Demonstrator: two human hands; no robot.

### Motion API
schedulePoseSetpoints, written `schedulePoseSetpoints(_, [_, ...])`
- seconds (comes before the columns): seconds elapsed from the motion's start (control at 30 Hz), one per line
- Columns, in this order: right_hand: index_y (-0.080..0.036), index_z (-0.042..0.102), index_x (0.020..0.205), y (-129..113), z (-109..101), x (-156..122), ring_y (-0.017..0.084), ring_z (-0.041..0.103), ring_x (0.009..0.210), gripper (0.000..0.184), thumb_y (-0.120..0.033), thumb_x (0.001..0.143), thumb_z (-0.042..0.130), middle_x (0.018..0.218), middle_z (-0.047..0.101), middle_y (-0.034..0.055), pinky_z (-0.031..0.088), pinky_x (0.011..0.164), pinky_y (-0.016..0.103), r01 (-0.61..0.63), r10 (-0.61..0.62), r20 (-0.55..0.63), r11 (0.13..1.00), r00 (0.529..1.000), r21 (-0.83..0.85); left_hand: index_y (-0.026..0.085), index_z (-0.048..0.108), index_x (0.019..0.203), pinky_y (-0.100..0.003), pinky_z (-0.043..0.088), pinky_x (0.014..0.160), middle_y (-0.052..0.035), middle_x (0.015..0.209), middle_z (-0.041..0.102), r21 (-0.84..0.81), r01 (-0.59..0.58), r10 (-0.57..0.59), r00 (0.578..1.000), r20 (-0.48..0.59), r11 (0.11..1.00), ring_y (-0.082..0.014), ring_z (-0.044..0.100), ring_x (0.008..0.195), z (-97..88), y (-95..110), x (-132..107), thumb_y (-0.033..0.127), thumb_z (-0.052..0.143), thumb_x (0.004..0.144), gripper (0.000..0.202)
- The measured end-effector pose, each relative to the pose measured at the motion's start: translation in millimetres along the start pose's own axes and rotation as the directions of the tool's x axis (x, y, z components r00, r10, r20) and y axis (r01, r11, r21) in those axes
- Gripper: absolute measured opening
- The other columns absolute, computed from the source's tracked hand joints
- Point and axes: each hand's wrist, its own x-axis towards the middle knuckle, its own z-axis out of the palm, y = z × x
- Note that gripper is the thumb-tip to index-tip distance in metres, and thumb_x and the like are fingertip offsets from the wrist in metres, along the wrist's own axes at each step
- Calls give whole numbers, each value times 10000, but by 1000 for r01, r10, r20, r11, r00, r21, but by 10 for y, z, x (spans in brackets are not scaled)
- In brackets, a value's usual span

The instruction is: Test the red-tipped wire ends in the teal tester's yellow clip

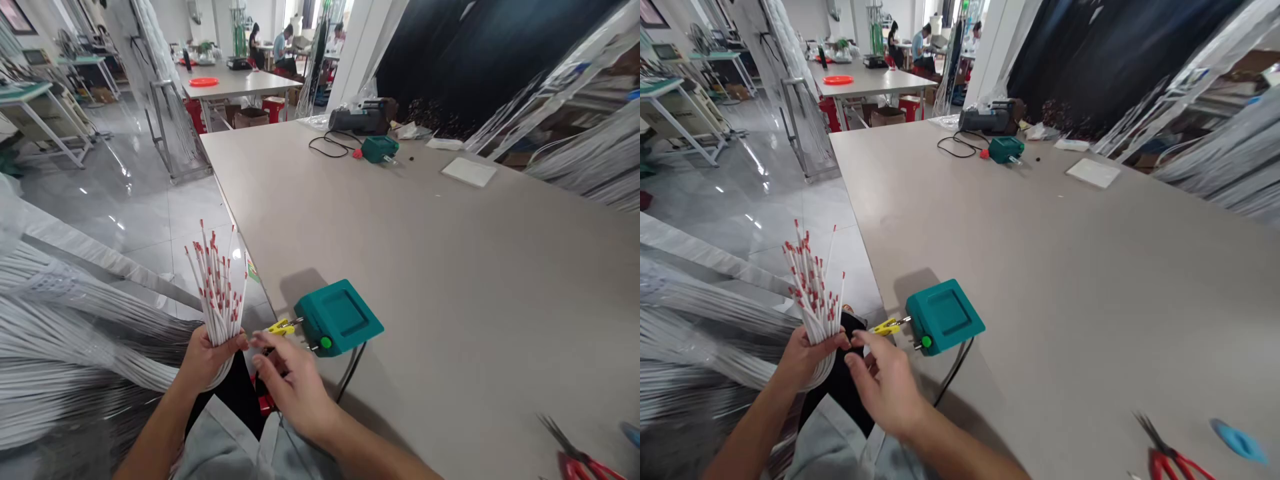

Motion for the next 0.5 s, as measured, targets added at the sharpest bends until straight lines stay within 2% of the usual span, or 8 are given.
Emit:
schedulePoseSetpoints(0.07, [-165,523,1147,-47,-65,50,123,555,623,340,-313,847,466,999,626,104,473,575,250,80,-81,-98,997,992,-21,125,664,642,-274,470,558,-19,536,625,24,-12,11,998,62,1000,-148,569,537,12,-55,-61,208,723,610,107])
schedulePoseSetpoints(0.1, [-163,554,1101,-63,-75,91,123,549,634,300,-308,861,447,941,633,88,462,595,247,114,-117,-95,993,989,-34,123,655,646,-263,461,542,-11,535,614,41,-17,13,995,96,999,-138,555,529,24,-81,-90,203,714,624,102])
schedulePoseSetpoints(0.17, [-163,627,877,-76,-63,179,122,536,636,256,-285,887,402,735,613,39,430,605,230,177,-178,-12,983,984,-51,123,629,634,-242,439,512,1,533,595,76,-17,4,988,157,997,-119,529,514,48,-117,-135,185,709,629,102])
schedulePoseSetpoints(0.23, [-158,613,690,-64,-35,244,113,514,608,317,-263,892,392,614,554,12,400,583,215,209,-207,28,976,978,-67,124,604,638,-230,423,494,10,531,580,101,18,-38,980,196,995,-109,512,506,65,-120,-146,170,709,624,115])
schedulePoseSetpoints(0.37, [-153,614,624,-3,-15,278,106,505,577,289,-230,857,461,589,551,9,379,557,211,190,-189,24,975,982,-113,119,589,668,-219,407,481,19,546,550,111,125,-154,938,310,986,-96,485,501,83,-43,-61,159,699,619,126])
schedulePoseSetpoints(0.43, [-158,638,638,31,-27,270,112,526,590,254,-220,837,492,606,584,17,392,573,217,163,-164,1,981,987,-107,114,593,655,-212,396,483,19,555,542,110,142,-173,913,371,984,-88,473,506,102,-9,9,136,694,610,112])
schedulePoseSetpoints(0.5, [-167,662,676,68,-40,261,116,542,594,198,-223,811,529,625,608,18,411,576,221,98,-99,-59,995,993,-32,112,602,651,-207,390,489,18,560,544,92,135,-160,908,387,987,-85,470,515,136,1,70,109,681,613,88])
